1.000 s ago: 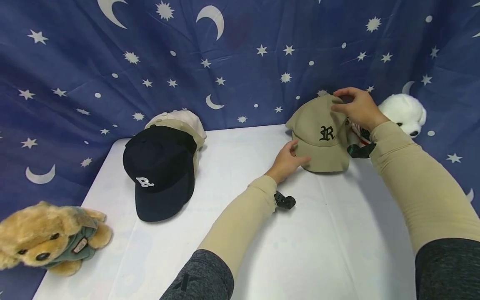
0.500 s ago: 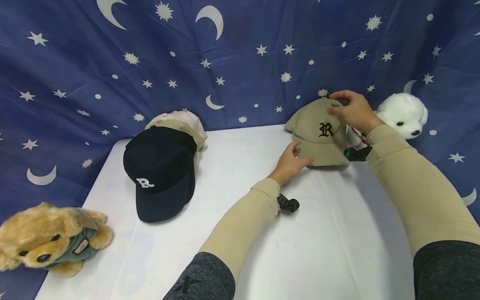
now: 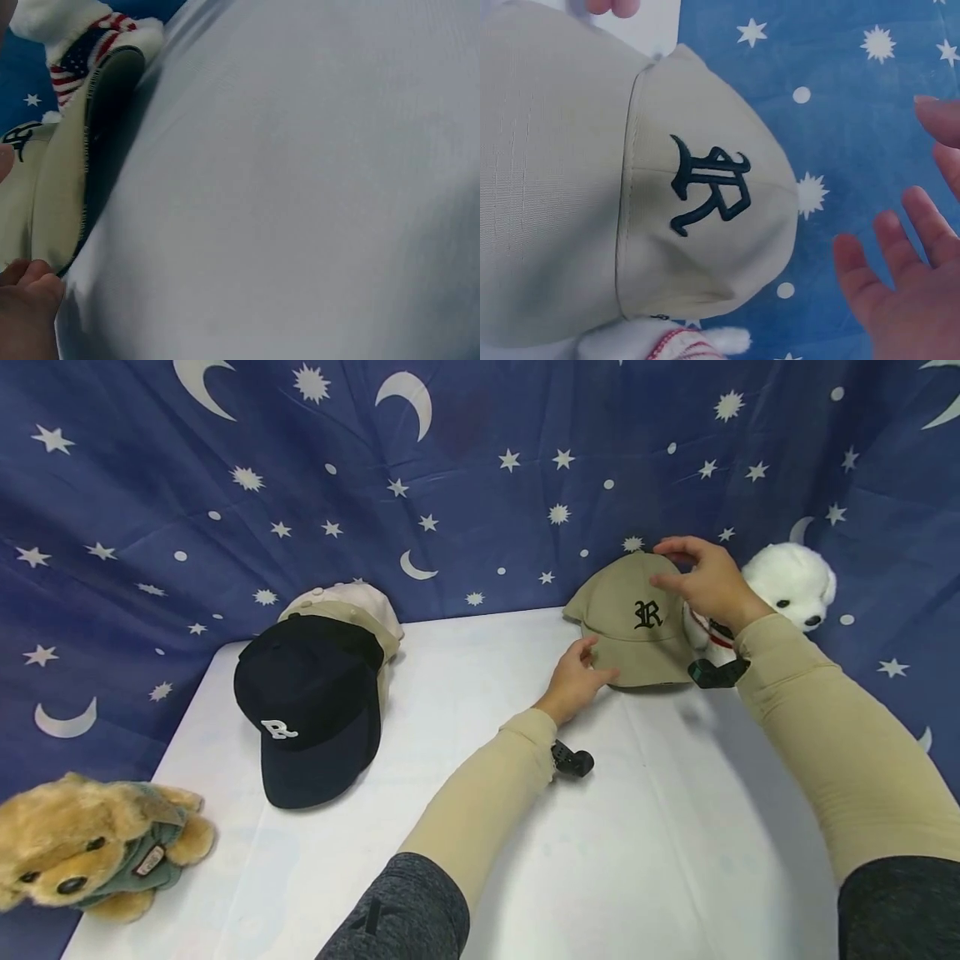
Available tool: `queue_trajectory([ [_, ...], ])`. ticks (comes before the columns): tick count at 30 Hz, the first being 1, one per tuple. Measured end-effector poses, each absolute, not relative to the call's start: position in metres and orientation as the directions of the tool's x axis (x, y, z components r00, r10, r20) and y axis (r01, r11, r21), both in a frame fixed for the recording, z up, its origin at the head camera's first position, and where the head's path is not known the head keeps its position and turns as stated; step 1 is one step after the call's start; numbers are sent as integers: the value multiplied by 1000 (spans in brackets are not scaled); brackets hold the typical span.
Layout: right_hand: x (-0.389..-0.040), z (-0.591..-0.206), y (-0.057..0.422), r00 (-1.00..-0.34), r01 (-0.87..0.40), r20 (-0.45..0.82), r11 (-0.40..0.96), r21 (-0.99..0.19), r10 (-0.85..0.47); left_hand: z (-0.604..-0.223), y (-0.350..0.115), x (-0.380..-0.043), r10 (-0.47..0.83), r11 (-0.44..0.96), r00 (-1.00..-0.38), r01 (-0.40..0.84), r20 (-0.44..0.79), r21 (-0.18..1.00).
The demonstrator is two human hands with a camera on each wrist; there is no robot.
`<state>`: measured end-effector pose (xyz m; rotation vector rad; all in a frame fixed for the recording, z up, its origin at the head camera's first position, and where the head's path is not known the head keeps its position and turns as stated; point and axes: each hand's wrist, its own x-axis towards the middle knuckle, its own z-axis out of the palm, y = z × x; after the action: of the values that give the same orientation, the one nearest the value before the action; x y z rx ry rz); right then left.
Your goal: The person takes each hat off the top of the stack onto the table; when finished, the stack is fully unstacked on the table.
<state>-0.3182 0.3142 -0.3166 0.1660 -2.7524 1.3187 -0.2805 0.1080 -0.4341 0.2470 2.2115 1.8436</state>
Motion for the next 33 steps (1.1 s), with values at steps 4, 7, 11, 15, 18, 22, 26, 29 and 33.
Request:
queue_trajectory([
  [4, -314, -313, 311, -987, -156, 139, 633, -758, -77, -430, 97, -280, 275, 175, -961, 10, -39, 984],
  [7, -309, -311, 310, -986, -164, 145, 635, -754, -83, -423, 86, -279, 286, 179, -958, 35, -18, 983],
  [11, -303, -311, 306, -983, -177, 162, 628, -758, -82, -411, 69, -276, 298, 221, -955, 60, -8, 973],
  [15, -294, -313, 301, -977, -208, 189, 612, -763, -97, -399, 50, -272, 315, 258, -949, 82, -4, 963],
  [18, -287, -315, 298, -974, -224, 189, 597, -770, -122, -390, 34, -268, 324, 272, -946, 98, 4, 957],
  [22, -278, -317, 292, -971, -239, 177, 582, -777, -162, -379, 11, -262, 334, 323, -942, 133, 18, 937],
  [26, -271, -320, 284, -964, -260, 174, 572, -778, -201, -369, -9, -255, 348, 375, -937, 171, 32, 911],
  [29, -266, -322, 277, -959, -271, 170, 554, -788, -227, -362, -23, -248, 346, 399, -937, 189, 44, 897],
  [33, -260, -327, 266, -951, -290, 181, 520, -804, -250, -354, -41, -235, 325, 420, -943, 210, 70, 883],
])
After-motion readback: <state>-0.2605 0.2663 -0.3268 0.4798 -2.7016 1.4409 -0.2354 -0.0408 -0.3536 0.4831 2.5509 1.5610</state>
